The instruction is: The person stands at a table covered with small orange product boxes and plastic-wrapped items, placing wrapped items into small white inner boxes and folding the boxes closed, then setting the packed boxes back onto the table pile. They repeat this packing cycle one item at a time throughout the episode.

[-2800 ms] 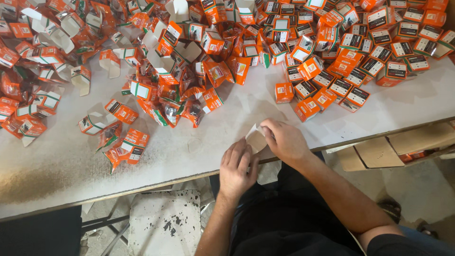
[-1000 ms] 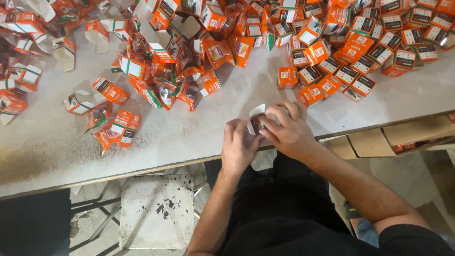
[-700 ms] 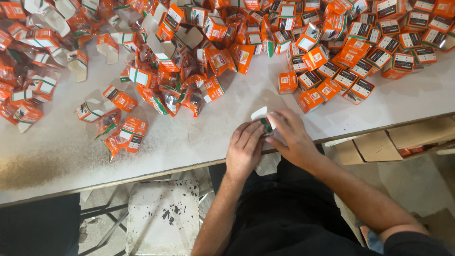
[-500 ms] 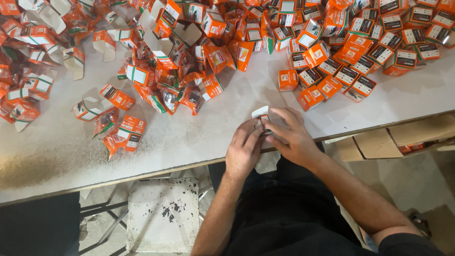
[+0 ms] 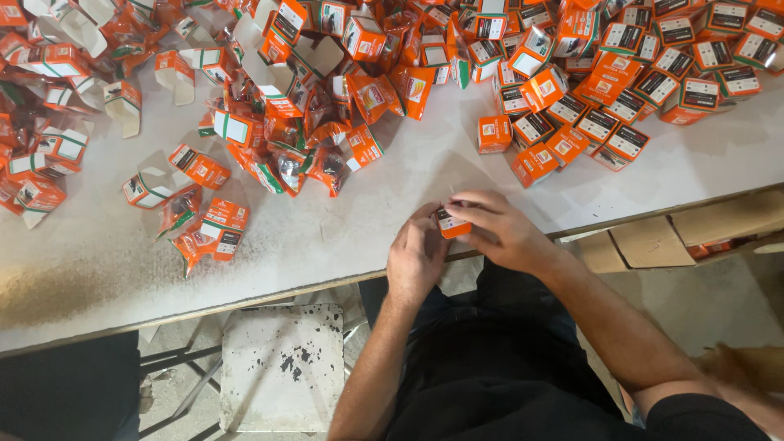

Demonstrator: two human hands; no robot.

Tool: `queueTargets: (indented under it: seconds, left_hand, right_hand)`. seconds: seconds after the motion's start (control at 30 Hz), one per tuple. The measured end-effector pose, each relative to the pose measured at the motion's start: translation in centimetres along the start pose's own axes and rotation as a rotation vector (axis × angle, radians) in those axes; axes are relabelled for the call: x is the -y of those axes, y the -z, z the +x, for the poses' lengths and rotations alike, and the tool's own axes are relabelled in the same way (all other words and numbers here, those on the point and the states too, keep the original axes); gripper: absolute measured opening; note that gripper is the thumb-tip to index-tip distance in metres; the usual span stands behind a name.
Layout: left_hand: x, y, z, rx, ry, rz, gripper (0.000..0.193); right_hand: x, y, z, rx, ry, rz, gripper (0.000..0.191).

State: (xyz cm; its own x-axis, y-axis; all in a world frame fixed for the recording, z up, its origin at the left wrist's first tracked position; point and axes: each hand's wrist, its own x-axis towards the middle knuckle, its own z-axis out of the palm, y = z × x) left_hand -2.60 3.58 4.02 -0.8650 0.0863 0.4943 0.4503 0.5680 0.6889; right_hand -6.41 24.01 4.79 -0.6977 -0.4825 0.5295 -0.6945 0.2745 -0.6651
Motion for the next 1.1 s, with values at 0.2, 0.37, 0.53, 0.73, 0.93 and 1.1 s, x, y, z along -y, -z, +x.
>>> queueTargets:
  seconds: [0.2, 0.37, 0.53, 0.73, 0.93, 1.1]
  left_hand:
    - [0.1, 0.1, 0.2, 0.031, -0.006, -0.01, 0.053]
    - [-0.3, 0.5, 0.4, 0.03, -0.066, -0.005, 0.049]
    - [-0.9, 1.2, 0.5, -0.002, -0.328, 0.18, 0.039]
    - [-1.8, 2.4, 0.6, 0.063, -0.419, 0.366, 0.031]
    - [0.1, 7.8, 2.8, -0.186, -0.136, 0.455, 0.034]
    - [4.0, 11.3, 6.7, -0.268, 0.209, 0.343, 0.042]
  right_hand:
    - [0.5, -0.4, 0.5, -0.076, -0.042, 0.057, 0.034]
    - [0.6, -0.6, 0.3, -0.086, -0.001, 0.041, 0.028]
    - [1.2, -0.3, 0.1, -0.049, 0.161, -0.255, 0.036]
    - [1.8, 0.1, -0.3, -0.063, 0.3, -0.681, 0.019]
    - [3.0, 0.9, -0.7, -0.067, 0.327, -0.726, 0.039]
    - [3.4, 2.2, 1.2, -0.204, 0.103, -0.914, 0.041]
